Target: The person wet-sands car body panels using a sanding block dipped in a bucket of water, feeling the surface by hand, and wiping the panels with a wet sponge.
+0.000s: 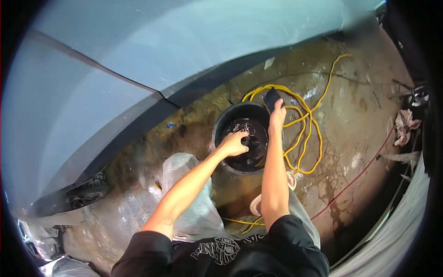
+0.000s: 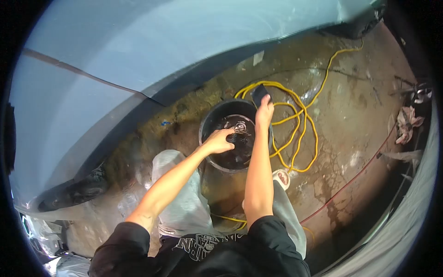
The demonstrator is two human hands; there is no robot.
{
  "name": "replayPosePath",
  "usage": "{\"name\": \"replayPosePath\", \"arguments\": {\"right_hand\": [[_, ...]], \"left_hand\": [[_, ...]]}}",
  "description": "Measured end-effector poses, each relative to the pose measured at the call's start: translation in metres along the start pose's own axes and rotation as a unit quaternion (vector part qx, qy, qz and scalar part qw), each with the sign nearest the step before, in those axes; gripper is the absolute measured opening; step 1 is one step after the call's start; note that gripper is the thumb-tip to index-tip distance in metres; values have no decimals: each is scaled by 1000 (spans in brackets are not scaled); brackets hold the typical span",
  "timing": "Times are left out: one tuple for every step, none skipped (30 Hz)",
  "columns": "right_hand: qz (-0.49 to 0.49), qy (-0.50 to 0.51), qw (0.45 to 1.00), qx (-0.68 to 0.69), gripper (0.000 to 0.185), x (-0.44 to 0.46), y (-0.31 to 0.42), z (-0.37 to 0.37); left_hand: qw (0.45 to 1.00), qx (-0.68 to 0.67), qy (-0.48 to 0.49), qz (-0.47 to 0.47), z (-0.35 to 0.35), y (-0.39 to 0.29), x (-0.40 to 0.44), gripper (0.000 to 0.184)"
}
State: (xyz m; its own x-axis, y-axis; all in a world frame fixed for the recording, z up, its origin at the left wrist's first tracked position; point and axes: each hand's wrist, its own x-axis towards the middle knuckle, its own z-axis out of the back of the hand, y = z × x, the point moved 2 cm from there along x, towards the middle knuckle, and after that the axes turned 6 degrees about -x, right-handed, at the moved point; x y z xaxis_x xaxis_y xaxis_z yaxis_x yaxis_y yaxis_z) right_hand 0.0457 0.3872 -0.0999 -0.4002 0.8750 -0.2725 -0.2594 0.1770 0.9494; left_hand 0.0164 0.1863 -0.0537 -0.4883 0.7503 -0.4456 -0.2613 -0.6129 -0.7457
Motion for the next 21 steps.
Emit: {"name": "replayPosePath", "arguments": {"right_hand": [[-31, 16, 994, 103, 59, -14, 9, 2], [-64, 34, 976, 205, 62, -29, 15, 4], [-61, 96, 966, 233, 61, -38, 9, 7], [-59, 156, 951, 259, 59, -43, -6, 8], [-59, 195, 936, 286, 57, -48, -26, 1], [-59, 233, 919, 312, 54, -50, -36, -10], [-69, 261, 876, 400, 54, -57, -30, -23], [-79, 288, 823, 484, 54, -67, -19, -37], [-140, 344, 753, 544, 56, -85, 27, -42], [-97, 348, 760, 540, 60, -97, 70, -38], [-58, 315, 847, 423, 63, -78, 69, -43], [-19, 273, 914, 301, 67, -64, 77, -51], [-32, 193, 956, 217, 70, -60, 79, -55], [57, 134, 964, 222, 64, -74, 113, -56], [85, 148, 959, 227, 61, -77, 120, -63], [107, 142, 962, 206, 59, -72, 127, -64], [130, 135, 965, 185, 57, -67, 134, -66], [152, 128, 966, 164, 55, -62, 141, -67], [148, 119, 962, 195, 54, -57, 145, -62], [143, 102, 949, 260, 52, -45, 144, -64], [140, 85, 932, 324, 51, -34, 142, -66]], "left_hand": [[997, -59, -46, -18, 10, -13, -11, 66], [989, -116, -90, -36, 22, -25, -20, 66], [988, -116, -97, -42, 36, -43, -28, 66], [975, -172, -112, -82, 50, -63, -38, 69], [958, -226, -126, -122, 61, -82, -46, 73], [950, -246, -123, -145, 68, -94, -50, 81], [933, -253, -155, -203, 68, -102, -49, 83], [912, -258, -186, -259, 65, -108, -49, 85], [893, -296, -208, -267, 60, -107, -47, 84], [892, -294, -213, -270, 59, -107, -48, 84], [900, -283, -209, -258, 61, -105, -50, 81], [910, -269, -202, -243, 61, -102, -51, 79], [900, -288, -230, -231, 56, -102, -51, 75], [883, -287, -296, -224, 54, -108, -55, 68], [880, -241, -343, -224, 56, -110, -57, 62], [871, -194, -388, -230, 65, -116, -54, 56], [861, -117, -427, -250, 83, -136, -57, 44], [861, -93, -428, -257, 100, -146, -57, 38], [850, -61, -443, -277, 116, -159, -59, 36], [833, 8, -468, -294, 134, -174, -65, 38], [802, 77, -489, -336, 154, -194, -75, 40]]}}
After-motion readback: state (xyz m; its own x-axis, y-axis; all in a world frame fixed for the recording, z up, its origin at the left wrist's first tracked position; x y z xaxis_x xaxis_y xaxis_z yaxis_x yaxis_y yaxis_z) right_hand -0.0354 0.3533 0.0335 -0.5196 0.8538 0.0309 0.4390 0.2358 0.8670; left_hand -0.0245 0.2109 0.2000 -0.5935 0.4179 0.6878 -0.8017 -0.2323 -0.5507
